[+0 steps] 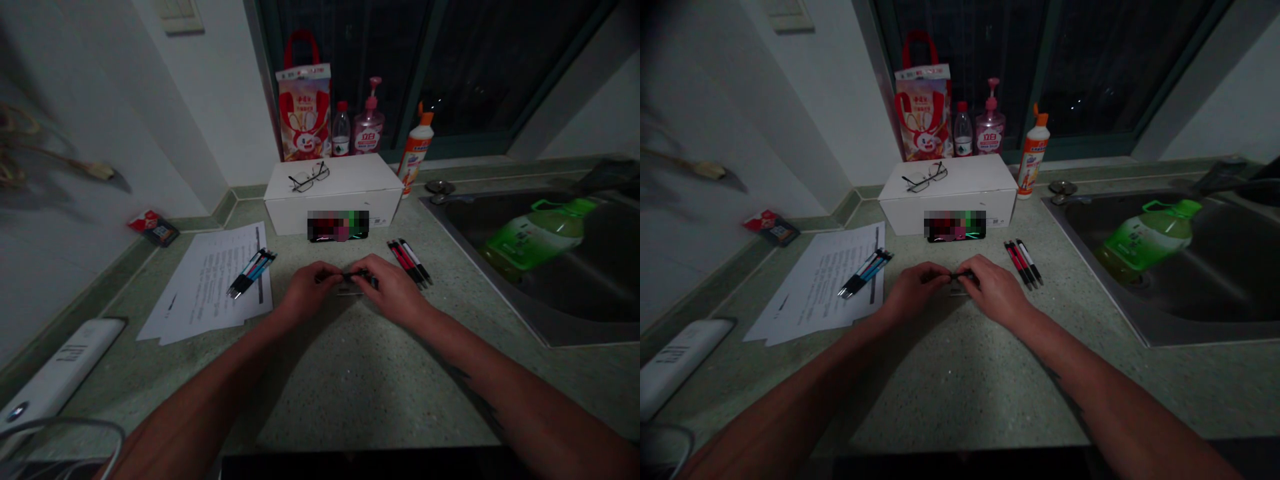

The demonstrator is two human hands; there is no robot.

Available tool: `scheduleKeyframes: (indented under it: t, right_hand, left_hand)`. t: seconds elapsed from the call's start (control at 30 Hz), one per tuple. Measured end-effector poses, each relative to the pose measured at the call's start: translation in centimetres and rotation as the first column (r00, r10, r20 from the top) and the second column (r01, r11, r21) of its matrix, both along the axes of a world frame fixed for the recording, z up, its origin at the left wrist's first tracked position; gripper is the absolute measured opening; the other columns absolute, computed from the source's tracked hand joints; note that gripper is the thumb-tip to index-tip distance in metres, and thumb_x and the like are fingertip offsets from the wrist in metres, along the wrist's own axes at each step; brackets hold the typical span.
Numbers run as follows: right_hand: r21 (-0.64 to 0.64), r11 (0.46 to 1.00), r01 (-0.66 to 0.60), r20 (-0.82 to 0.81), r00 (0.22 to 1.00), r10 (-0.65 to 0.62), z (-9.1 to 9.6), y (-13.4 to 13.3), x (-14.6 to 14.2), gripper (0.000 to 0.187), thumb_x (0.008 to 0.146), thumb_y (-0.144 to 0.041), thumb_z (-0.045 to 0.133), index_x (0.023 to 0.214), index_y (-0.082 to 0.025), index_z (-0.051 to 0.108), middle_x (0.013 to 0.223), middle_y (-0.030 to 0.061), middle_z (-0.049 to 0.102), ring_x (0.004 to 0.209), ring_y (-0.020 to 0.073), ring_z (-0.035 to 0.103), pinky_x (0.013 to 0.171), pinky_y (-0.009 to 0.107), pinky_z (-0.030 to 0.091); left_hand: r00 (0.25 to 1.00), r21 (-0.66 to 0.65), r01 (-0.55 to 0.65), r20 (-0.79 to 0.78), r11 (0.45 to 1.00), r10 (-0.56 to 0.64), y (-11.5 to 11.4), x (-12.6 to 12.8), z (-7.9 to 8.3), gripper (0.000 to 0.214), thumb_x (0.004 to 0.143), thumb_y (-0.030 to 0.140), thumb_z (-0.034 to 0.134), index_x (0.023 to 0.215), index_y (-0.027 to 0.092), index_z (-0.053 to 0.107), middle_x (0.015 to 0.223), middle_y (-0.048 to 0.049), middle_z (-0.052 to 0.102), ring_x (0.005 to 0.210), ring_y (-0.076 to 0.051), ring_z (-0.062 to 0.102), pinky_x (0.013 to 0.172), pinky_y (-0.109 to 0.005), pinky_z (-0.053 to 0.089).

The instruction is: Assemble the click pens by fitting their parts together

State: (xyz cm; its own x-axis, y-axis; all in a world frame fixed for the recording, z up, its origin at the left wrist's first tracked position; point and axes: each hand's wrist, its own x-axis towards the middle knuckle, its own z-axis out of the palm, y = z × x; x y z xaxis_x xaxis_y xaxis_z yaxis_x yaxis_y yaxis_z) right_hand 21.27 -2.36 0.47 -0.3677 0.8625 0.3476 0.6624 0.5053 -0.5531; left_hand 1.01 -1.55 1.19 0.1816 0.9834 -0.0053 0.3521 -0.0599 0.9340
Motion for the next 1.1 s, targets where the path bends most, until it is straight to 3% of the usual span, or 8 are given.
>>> scheduleKeyframes:
  t: [0.17, 0.3, 0.4, 0.5, 0.6, 0.77, 0.9, 1.1]
  right_hand:
    - [-0.002, 1.0, 0.005, -0.085, 0.996, -0.005, 0.36, -0.04, -0.04, 0.009, 0.097, -0.024, 0.059, 0.102, -0.024, 0.067, 0.099, 0.0057, 0.072, 0.092, 0.0216, 0.068, 0.078, 0.033, 0.049]
    - [-0.109, 0.994, -0.002, -0.111, 0.994, -0.01, 0.44, -0.13, -0.14, 0.017, 0.101, -0.027, 0.051, 0.101, -0.024, 0.068, 0.086, 0.003, 0.074, 0.082, 0.0202, 0.069, 0.074, 0.032, 0.049]
    - [-0.15, 0.989, 0.006, -0.123, 0.992, -0.025, 0.41, -0.17, -0.24, 0.017, 0.096, -0.029, 0.06, 0.112, -0.024, 0.065, 0.092, 0.0034, 0.075, 0.082, 0.0203, 0.07, 0.073, 0.032, 0.049]
    - [-0.139, 0.99, 0.035, -0.107, 0.993, -0.05, 0.34, -0.09, -0.22, 0.018, 0.094, -0.031, 0.064, 0.11, -0.024, 0.064, 0.092, 0.0032, 0.075, 0.08, 0.0202, 0.069, 0.069, 0.031, 0.047]
    - [-0.138, 0.99, 0.04, -0.053, 0.997, -0.048, 0.31, 0.08, -0.14, 0.022, 0.101, -0.034, 0.05, 0.093, -0.022, 0.067, 0.08, 0.0033, 0.072, 0.074, 0.02, 0.067, 0.068, 0.032, 0.046]
    - [-0.129, 0.991, 0.045, -0.07, 0.996, -0.054, 0.3, 0.09, -0.14, 0.021, 0.093, -0.034, 0.065, 0.111, -0.023, 0.066, 0.095, 0.0045, 0.075, 0.08, 0.0205, 0.068, 0.071, 0.032, 0.047]
    - [-0.125, 0.992, 0.02, -0.039, 0.999, -0.026, 0.32, 0.01, -0.17, 0.022, 0.101, -0.035, 0.051, 0.094, -0.023, 0.068, 0.084, 0.0041, 0.073, 0.078, 0.0205, 0.067, 0.071, 0.032, 0.046]
    - [-0.12, 0.992, 0.046, -0.072, 0.996, -0.055, 0.38, 0.09, -0.08, 0.016, 0.094, -0.036, 0.065, 0.103, -0.024, 0.067, 0.084, 0.002, 0.073, 0.071, 0.0185, 0.065, 0.065, 0.03, 0.045]
  left_hand:
    - [0.995, -0.056, -0.057, 0.082, 0.997, 0.061, -0.13, 0.3, 0.0, 0.006, 0.079, 0.021, 0.073, 0.082, 0.017, 0.07, 0.083, -0.0042, 0.077, 0.077, -0.018, 0.071, 0.077, -0.032, 0.057]
    - [0.999, 0.012, -0.034, 0.04, 0.999, 0.034, -0.41, 0.35, 0.11, 0.002, 0.082, 0.019, 0.07, 0.084, 0.018, 0.071, 0.086, -0.0052, 0.078, 0.081, -0.019, 0.072, 0.079, -0.033, 0.057]
    - [0.999, 0.059, -0.041, 0.029, 0.997, 0.04, -0.44, 0.19, 0.0, 0.003, 0.083, 0.018, 0.069, 0.085, 0.019, 0.072, 0.086, -0.0048, 0.078, 0.081, -0.02, 0.072, 0.08, -0.034, 0.057]
    - [0.998, 0.074, -0.041, 0.053, 0.996, 0.037, -0.39, 0.06, -0.15, 0.004, 0.083, 0.02, 0.071, 0.086, 0.018, 0.072, 0.086, -0.0048, 0.078, 0.081, -0.019, 0.073, 0.08, -0.033, 0.057]
    - [0.998, 0.075, -0.034, 0.058, 0.997, 0.029, -0.44, 0.12, -0.14, 0.006, 0.083, 0.021, 0.071, 0.088, 0.018, 0.072, 0.088, -0.0053, 0.079, 0.083, -0.02, 0.073, 0.081, -0.034, 0.057]
    - [0.998, 0.083, -0.057, 0.03, 0.995, 0.055, -0.56, 0.26, 0.09, 0.005, 0.084, 0.021, 0.07, 0.088, 0.019, 0.073, 0.09, -0.0062, 0.079, 0.086, -0.021, 0.073, 0.084, -0.036, 0.058]
    - [0.998, 0.073, -0.055, 0.021, 0.996, 0.054, -0.56, 0.29, 0.22, 0.006, 0.083, 0.022, 0.07, 0.088, 0.02, 0.073, 0.09, -0.0062, 0.079, 0.085, -0.021, 0.073, 0.084, -0.036, 0.058]
    - [0.999, 0.076, -0.052, 0.015, 0.996, 0.051, -0.55, 0.35, 0.31, 0.004, 0.082, 0.022, 0.07, 0.085, 0.019, 0.073, 0.089, -0.0064, 0.079, 0.084, -0.021, 0.073, 0.083, -0.037, 0.058]
